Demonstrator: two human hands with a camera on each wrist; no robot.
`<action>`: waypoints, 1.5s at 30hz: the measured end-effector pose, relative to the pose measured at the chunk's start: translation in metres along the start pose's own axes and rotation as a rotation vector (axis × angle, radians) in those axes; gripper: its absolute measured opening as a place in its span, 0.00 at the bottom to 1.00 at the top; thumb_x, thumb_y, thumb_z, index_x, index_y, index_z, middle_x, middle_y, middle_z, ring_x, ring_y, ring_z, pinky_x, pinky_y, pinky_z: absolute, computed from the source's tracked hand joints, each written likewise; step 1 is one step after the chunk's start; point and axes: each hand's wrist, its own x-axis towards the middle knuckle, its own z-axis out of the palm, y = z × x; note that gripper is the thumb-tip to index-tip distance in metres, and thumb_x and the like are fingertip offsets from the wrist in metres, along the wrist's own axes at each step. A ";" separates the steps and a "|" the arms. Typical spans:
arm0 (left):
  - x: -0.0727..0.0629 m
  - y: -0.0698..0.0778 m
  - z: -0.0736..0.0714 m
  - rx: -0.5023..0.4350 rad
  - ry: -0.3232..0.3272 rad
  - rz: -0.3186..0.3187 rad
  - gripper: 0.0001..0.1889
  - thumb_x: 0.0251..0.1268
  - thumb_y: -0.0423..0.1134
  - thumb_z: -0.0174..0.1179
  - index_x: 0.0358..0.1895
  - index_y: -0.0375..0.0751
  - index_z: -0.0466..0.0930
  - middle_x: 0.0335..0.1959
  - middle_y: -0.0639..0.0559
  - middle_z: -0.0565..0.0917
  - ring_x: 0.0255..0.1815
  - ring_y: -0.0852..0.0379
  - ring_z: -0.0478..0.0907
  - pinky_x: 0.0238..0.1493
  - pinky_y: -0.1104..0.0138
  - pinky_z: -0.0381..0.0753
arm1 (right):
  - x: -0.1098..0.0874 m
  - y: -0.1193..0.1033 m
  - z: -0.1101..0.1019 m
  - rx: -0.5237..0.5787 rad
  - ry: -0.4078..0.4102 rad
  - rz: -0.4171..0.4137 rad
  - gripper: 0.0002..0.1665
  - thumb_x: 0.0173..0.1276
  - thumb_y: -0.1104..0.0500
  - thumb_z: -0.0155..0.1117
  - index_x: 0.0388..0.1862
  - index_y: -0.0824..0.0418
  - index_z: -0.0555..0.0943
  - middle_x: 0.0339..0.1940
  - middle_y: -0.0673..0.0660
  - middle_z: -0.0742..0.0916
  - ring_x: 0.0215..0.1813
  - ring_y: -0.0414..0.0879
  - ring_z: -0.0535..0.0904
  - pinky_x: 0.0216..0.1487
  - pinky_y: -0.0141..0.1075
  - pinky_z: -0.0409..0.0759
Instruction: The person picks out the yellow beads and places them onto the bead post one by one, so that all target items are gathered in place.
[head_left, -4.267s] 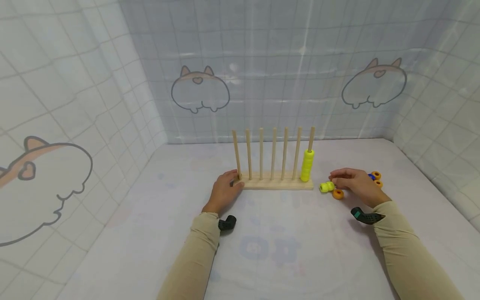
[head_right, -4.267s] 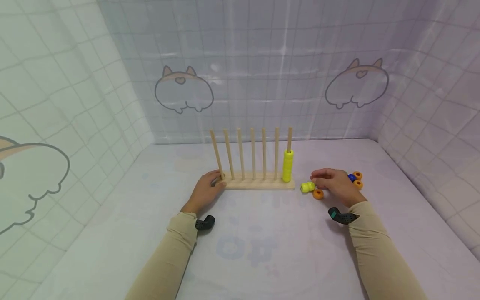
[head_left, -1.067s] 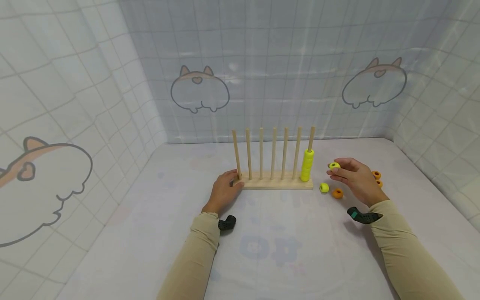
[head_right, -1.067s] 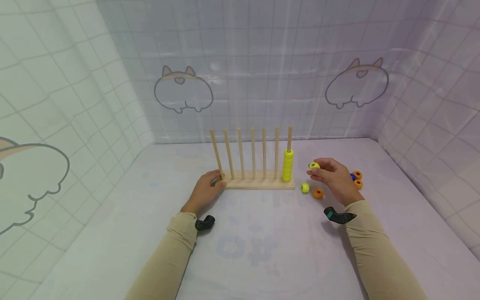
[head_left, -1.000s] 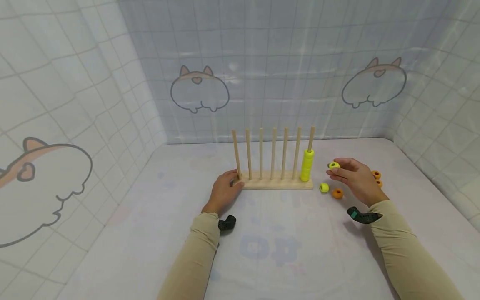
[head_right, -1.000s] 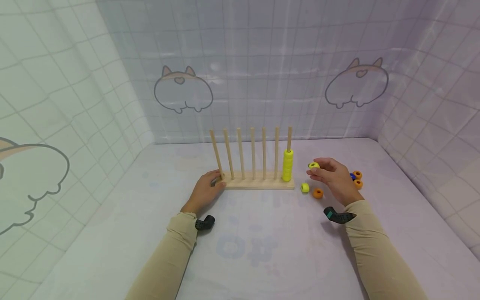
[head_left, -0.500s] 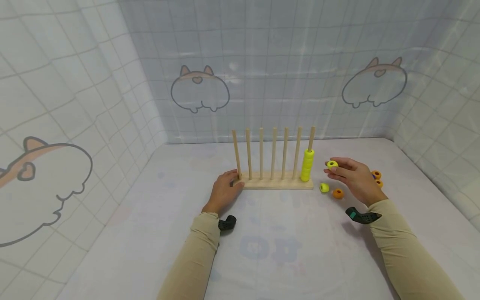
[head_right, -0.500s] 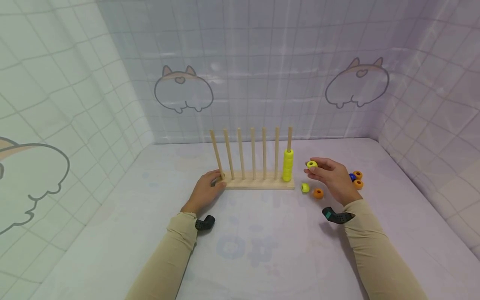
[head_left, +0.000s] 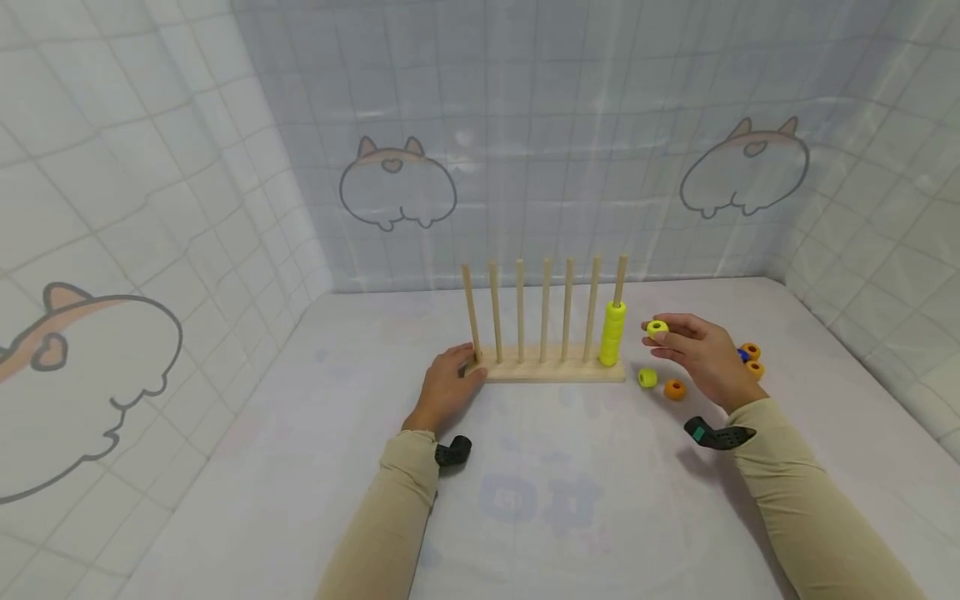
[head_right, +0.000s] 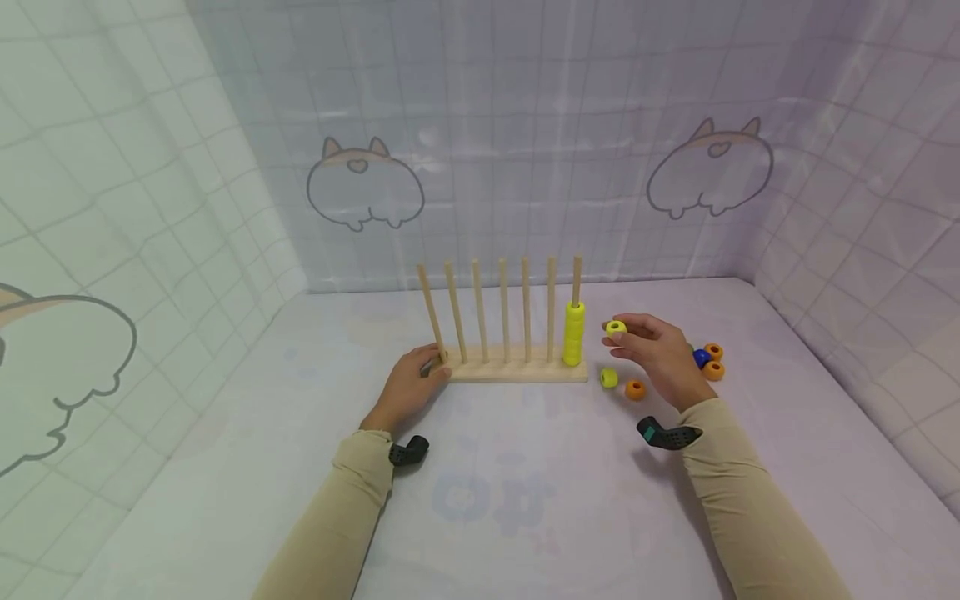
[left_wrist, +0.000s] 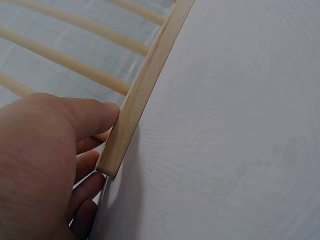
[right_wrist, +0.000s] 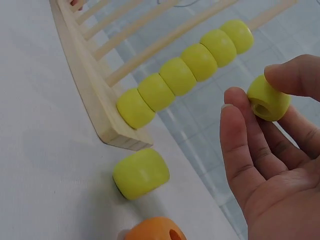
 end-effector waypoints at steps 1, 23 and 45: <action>0.000 0.000 0.000 -0.002 0.001 -0.002 0.27 0.70 0.46 0.61 0.68 0.37 0.75 0.72 0.47 0.71 0.74 0.43 0.63 0.73 0.49 0.60 | 0.001 0.000 0.001 -0.007 0.005 0.003 0.25 0.73 0.56 0.65 0.64 0.65 0.73 0.58 0.58 0.81 0.54 0.42 0.84 0.54 0.32 0.82; -0.001 0.000 0.000 -0.014 0.005 0.012 0.27 0.71 0.46 0.61 0.68 0.38 0.76 0.72 0.48 0.71 0.74 0.43 0.62 0.74 0.50 0.60 | 0.019 -0.018 0.005 0.074 0.087 -0.031 0.30 0.71 0.59 0.67 0.66 0.72 0.69 0.58 0.63 0.78 0.56 0.46 0.83 0.57 0.35 0.81; -0.001 0.004 -0.002 0.001 -0.003 0.000 0.25 0.71 0.45 0.60 0.67 0.37 0.76 0.72 0.47 0.71 0.74 0.43 0.62 0.73 0.49 0.61 | 0.037 -0.051 0.018 0.188 0.101 -0.114 0.27 0.70 0.60 0.68 0.61 0.75 0.72 0.54 0.63 0.80 0.57 0.50 0.83 0.58 0.37 0.80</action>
